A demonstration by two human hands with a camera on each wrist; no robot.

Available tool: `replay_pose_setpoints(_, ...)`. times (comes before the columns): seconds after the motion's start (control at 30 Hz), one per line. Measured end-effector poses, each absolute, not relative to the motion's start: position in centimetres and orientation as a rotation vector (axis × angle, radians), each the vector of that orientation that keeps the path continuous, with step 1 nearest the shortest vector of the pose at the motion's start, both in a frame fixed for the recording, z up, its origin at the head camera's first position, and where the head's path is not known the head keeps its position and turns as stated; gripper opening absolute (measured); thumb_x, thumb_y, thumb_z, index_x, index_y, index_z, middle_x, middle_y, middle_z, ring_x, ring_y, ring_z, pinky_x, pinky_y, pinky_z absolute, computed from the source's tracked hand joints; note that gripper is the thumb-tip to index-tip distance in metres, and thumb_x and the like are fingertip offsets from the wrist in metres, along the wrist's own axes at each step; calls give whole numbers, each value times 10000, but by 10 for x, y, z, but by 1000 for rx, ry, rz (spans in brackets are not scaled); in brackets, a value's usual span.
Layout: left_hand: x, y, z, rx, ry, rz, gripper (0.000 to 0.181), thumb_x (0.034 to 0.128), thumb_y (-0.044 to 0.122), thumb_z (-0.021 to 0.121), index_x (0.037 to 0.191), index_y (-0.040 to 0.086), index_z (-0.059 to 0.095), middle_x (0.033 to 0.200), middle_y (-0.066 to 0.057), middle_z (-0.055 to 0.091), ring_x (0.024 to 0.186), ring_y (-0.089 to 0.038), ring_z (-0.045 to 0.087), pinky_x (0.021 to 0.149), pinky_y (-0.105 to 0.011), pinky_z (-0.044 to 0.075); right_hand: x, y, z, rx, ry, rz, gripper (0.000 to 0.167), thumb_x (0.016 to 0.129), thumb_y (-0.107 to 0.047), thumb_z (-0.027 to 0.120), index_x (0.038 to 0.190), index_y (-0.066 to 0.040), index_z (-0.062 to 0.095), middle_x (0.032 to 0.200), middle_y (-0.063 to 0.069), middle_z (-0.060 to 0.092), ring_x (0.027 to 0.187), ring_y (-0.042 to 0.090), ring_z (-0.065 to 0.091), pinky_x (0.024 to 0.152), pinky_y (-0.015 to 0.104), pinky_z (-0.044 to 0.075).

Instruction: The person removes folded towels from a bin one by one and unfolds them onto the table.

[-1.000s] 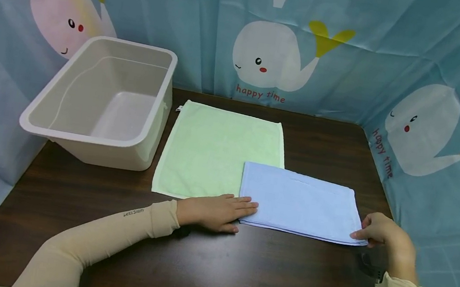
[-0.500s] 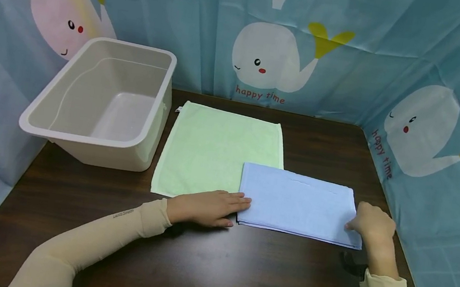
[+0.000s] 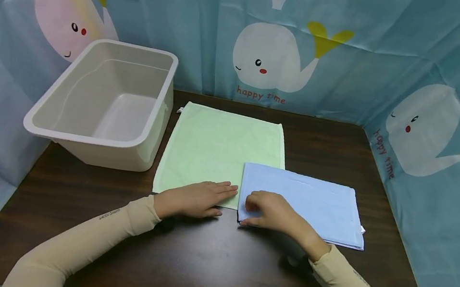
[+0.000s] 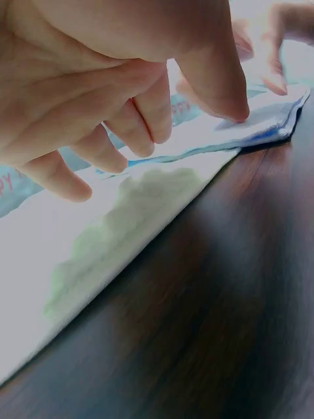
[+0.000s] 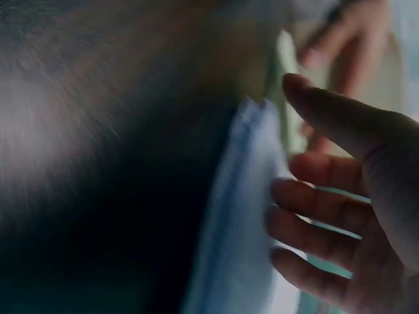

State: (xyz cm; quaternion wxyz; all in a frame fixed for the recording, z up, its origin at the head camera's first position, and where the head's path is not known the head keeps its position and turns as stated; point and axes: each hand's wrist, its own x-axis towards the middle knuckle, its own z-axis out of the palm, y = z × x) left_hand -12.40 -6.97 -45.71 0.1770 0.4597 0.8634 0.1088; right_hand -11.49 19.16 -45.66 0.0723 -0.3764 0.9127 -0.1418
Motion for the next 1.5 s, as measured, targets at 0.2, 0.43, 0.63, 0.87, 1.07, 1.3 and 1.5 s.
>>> replay_pose_setpoints(0.2, -122, -75, -456, 1297, 2438, 313, 656, 1014, 307, 551, 1551, 34, 292, 1640, -88, 289, 1526, -277, 277, 1209, -447, 332, -118, 180, -464, -1210, 2742, -336, 156, 797, -320, 769, 786, -223, 647, 721, -136, 575, 647, 10, 491, 576, 192, 418)
replay_pose_setpoints(0.43, -106, -72, -449, 1430, 2435, 212, 611, 1018, 323, 540, 1534, 58, 350, 1612, -67, 355, 1501, -254, 337, 1191, -413, 366, -133, 188, -452, -1011, 2622, -582, 72, 856, -126, 698, 872, -181, 741, 761, -110, 693, 669, -18, 570, 632, 178, 494)
replay_pose_setpoints(0.63, -85, -57, -449, 1718, 2316, 122, 583, 1028, 335, 508, 1522, 55, 374, 1591, -76, 392, 1483, -236, 372, 1196, -365, 362, -142, 193, -452, -959, 2549, -642, 129, 859, -73, 663, 907, -172, 731, 802, -93, 698, 699, -7, 578, 661, 177, 511)
replay_pose_setpoints(0.87, -77, -46, -457, 1738, 2325, 25, 587, 1023, 375, 508, 1517, 81, 392, 1585, -41, 403, 1480, -178, 375, 1195, -324, 358, -149, 194, -451, -962, 2539, -663, 143, 886, -71, 649, 932, -176, 734, 836, -87, 708, 714, 22, 573, 666, 190, 506)
replay_pose_setpoints(1.07, -79, -43, -454, 1765, 2329, 37, 576, 1017, 364, 522, 1496, 60, 421, 1556, -63, 445, 1461, -195, 406, 1190, -330, 366, -159, 199, -445, -975, 2576, -729, 182, 906, -44, 626, 906, -196, 724, 874, -85, 705, 749, 50, 567, 680, 208, 498)
replay_pose_setpoints(1.3, -79, -43, -453, 1734, 2315, 51, 579, 1021, 365, 515, 1504, 65, 411, 1564, -60, 434, 1460, -182, 407, 1188, -315, 367, -173, 206, -438, -953, 2595, -845, 151, 888, -44, 652, 923, -163, 739, 897, -43, 720, 781, 66, 623, 721, 264, 555)
replay_pose_setpoints(1.5, -80, -43, -453, 1721, 2305, 58, 584, 1024, 368, 510, 1511, 65, 399, 1573, -59, 420, 1462, -178, 403, 1190, -312, 365, -191, 210, -435, -895, 2648, -828, 112, 897, -61, 699, 988, -124, 717, 921, -3, 723, 825, 107, 649, 765, 313, 565)
